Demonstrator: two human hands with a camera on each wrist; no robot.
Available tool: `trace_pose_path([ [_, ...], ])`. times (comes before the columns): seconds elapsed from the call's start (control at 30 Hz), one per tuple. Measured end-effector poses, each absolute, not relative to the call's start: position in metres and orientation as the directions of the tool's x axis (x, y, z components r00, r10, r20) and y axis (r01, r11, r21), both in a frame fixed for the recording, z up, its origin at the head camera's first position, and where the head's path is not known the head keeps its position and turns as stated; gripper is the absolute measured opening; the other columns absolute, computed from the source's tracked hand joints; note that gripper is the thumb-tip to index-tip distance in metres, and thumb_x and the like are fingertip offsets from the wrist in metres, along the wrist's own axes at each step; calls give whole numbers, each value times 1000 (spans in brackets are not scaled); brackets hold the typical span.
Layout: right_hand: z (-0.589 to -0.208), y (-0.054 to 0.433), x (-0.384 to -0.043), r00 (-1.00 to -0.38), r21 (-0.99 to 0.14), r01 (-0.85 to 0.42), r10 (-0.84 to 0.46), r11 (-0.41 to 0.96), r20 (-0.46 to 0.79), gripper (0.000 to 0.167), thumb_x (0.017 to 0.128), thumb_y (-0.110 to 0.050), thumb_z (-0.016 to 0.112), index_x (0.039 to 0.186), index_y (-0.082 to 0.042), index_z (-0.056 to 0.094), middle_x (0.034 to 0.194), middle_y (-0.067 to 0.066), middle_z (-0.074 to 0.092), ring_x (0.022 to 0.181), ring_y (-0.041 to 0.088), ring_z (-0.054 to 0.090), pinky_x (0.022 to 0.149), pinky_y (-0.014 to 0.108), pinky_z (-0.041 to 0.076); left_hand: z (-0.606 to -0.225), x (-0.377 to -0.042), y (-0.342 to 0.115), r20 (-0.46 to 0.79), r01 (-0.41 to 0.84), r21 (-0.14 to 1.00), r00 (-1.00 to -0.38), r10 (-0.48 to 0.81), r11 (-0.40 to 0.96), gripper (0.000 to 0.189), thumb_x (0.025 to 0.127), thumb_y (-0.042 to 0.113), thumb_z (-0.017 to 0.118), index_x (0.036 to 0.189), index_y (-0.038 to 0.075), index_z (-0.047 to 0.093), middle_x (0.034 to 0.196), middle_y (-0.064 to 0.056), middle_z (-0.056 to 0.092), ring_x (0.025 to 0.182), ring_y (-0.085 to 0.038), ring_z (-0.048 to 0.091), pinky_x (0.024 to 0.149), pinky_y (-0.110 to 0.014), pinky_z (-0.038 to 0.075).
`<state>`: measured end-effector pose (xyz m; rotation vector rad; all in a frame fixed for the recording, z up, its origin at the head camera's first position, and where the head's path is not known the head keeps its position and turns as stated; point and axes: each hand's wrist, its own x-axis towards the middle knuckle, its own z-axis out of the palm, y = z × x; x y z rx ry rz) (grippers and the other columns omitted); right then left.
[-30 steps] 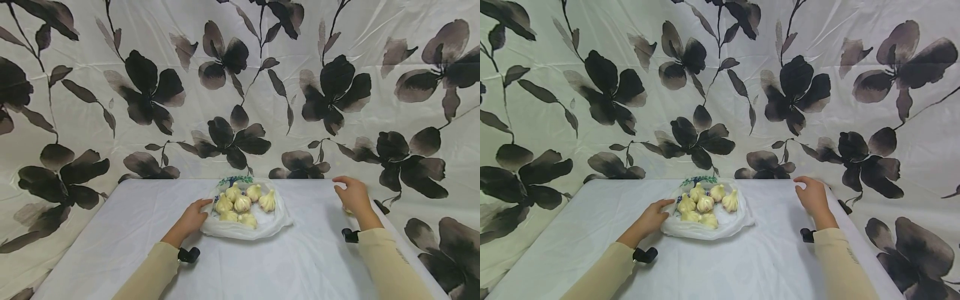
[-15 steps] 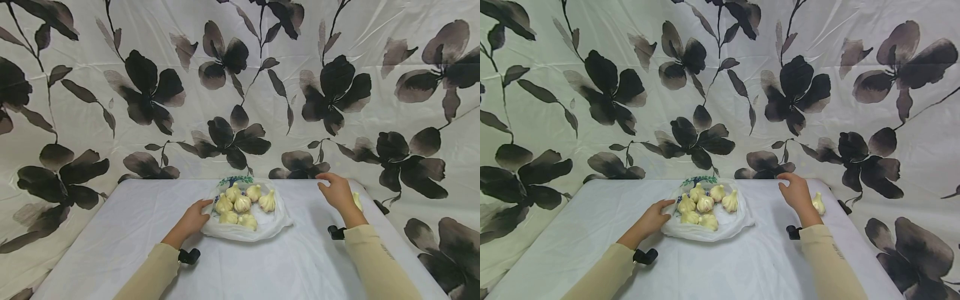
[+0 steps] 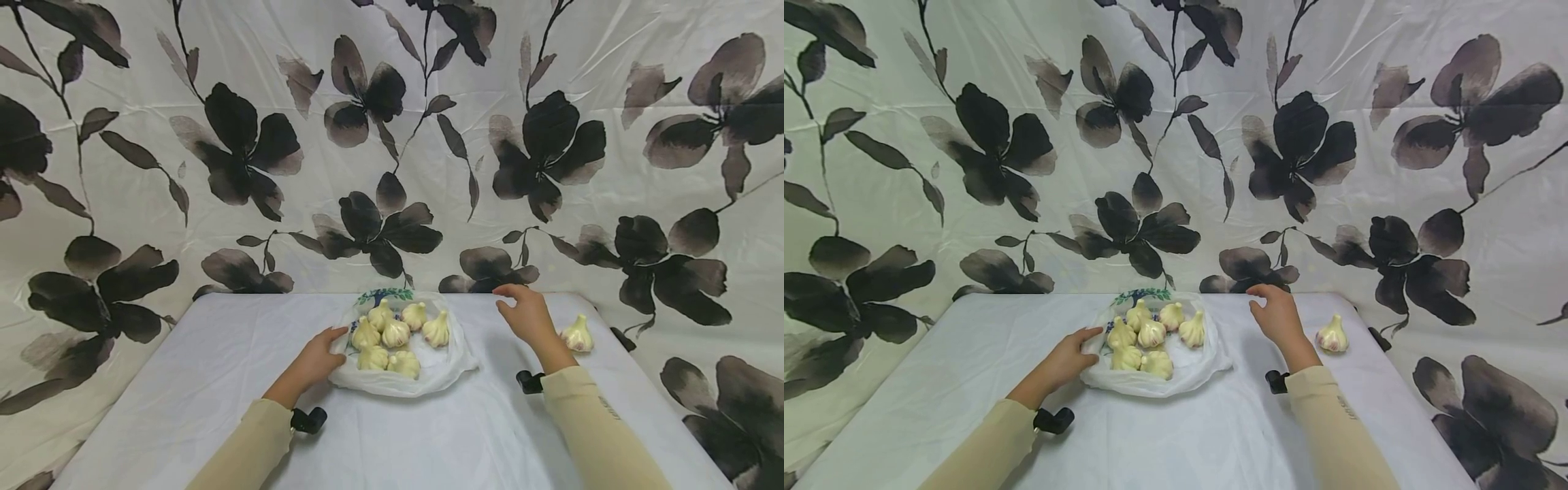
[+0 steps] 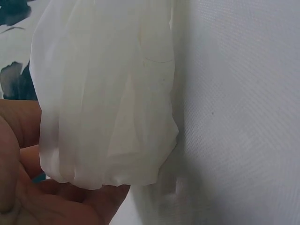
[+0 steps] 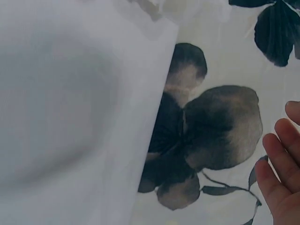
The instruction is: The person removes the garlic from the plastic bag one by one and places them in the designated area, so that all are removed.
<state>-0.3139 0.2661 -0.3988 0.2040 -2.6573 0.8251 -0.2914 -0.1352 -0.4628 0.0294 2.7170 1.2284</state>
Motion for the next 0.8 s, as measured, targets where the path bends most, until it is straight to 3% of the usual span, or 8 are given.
trace_pose_path([
  [0.5,-407,235,-319,-895,-550,-323,-60,770,441,22,88,-10,66,109,-7,70,109,14,70,100,31,65,87,46,54,-459,-289,-134,-152,-41,741,-983,108,670,71,82,7,63,149,10,39,159,-25,20,146,-45,17,116,-61,19],
  [0.8,-414,219,-320,-903,-593,-334,-69,733,423,22,87,-8,66,108,-6,71,106,15,69,95,30,67,84,43,57,-461,-290,-135,-166,-55,737,-981,102,674,72,81,7,64,149,10,39,159,-26,19,146,-46,18,116,-62,19],
])
